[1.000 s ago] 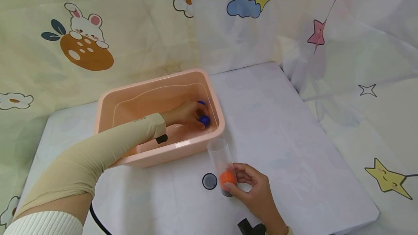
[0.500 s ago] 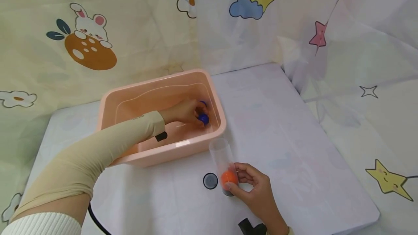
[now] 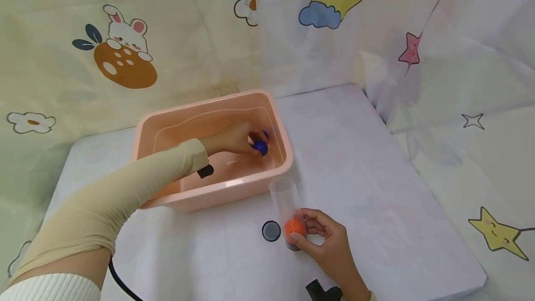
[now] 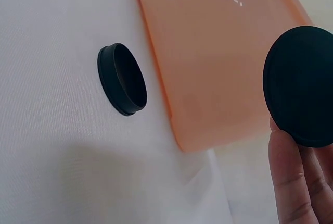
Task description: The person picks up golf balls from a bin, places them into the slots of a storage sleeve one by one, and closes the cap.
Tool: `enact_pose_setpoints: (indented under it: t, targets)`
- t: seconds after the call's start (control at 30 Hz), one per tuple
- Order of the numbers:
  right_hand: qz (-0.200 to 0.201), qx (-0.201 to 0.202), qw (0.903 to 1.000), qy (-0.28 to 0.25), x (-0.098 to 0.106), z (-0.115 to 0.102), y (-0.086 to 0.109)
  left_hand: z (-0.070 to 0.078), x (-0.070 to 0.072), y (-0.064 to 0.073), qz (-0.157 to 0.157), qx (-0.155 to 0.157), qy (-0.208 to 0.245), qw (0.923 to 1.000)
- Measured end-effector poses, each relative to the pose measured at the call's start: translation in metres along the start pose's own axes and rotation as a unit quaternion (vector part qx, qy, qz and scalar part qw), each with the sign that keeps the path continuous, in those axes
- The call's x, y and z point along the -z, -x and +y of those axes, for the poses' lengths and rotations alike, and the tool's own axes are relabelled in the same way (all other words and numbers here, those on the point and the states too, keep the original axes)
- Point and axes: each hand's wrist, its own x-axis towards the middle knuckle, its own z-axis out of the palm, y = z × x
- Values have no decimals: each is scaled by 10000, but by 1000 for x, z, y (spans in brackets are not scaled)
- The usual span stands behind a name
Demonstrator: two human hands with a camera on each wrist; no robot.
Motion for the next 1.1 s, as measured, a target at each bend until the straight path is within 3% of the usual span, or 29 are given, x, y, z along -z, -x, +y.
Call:
enact_pose_setpoints:
  t: [0.1, 0.27, 0.83, 1.1]
  targets:
    - [5, -11, 10000, 73, 0, -2, 0, 1, 0, 2, -3, 196, 148, 9997]
    - [18, -17, 9998, 205, -2, -5, 1, 20, 2, 9, 53, 630, 40, 9980]
    - [48, -5, 9997, 240, -6, -11, 3, 63, 19, 23, 206, 1265, -567, 9901]
    - [14, 64, 9997, 240, -8, -13, 2, 77, 26, 29, 333, 1295, -592, 9892]
